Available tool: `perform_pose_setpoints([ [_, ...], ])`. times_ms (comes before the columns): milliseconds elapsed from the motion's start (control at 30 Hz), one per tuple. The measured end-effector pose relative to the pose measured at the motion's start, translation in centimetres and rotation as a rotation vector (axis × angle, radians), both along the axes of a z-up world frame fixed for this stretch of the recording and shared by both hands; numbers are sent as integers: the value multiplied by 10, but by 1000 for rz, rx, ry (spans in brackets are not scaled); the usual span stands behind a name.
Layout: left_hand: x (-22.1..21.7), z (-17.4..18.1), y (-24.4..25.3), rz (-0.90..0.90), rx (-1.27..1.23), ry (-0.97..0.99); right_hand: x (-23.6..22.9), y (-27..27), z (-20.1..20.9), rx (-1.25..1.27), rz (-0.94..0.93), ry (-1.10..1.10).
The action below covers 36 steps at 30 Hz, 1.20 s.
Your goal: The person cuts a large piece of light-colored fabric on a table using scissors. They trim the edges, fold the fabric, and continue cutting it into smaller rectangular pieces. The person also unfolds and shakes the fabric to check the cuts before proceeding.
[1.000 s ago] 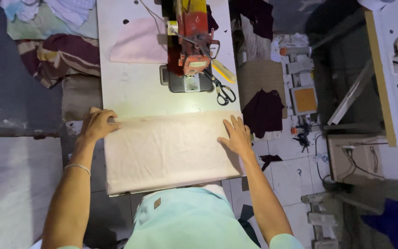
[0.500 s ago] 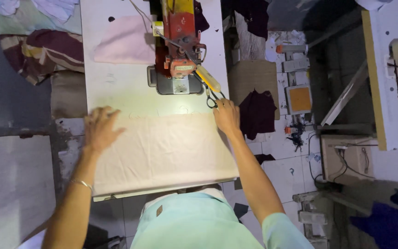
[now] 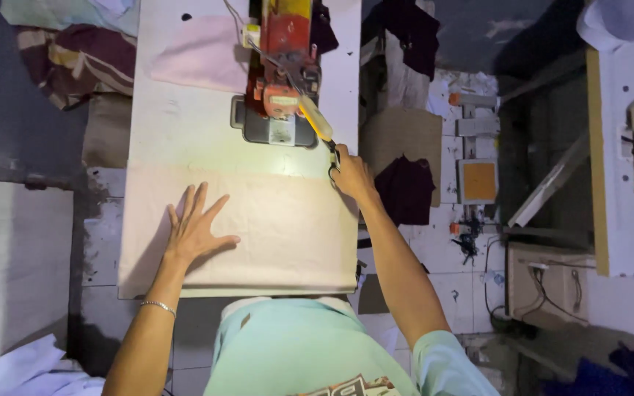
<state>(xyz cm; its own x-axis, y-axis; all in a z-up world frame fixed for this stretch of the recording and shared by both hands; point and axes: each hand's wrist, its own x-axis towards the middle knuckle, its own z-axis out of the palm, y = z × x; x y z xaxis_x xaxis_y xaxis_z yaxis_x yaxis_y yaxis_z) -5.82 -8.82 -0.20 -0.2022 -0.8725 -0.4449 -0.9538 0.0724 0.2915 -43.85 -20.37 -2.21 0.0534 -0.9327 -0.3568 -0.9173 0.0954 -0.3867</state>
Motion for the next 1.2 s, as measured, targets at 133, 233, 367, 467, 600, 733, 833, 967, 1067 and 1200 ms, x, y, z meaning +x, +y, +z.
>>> perform_pose_setpoints([
  [133,10,-1,2,-6,-12,-41,-10,64,35,48,-211,-23],
  [233,33,-24,1,0,-65,-40,-6,152,35,-50,-391,-273],
  [367,9,-13,21,-39,-128,7,18,297,17,27,-649,-415],
  [467,-32,-18,51,-178,-88,24,36,395,13,67,-775,-406],
  [600,-87,-27,64,-270,-169,128,43,461,0,196,-878,-428],
  [733,-96,-36,76,-202,-179,124,46,483,-18,256,-893,-582],
  [833,-89,-42,83,-251,-229,100,41,468,-26,243,-907,-727],
  [967,-90,-52,85,-246,-273,101,35,443,-32,167,-915,-793],
  [1067,-91,-51,86,-243,-282,100,29,429,-39,140,-924,-852],
  [1200,-93,-48,89,-229,-277,87,22,423,-46,167,-929,-882],
])
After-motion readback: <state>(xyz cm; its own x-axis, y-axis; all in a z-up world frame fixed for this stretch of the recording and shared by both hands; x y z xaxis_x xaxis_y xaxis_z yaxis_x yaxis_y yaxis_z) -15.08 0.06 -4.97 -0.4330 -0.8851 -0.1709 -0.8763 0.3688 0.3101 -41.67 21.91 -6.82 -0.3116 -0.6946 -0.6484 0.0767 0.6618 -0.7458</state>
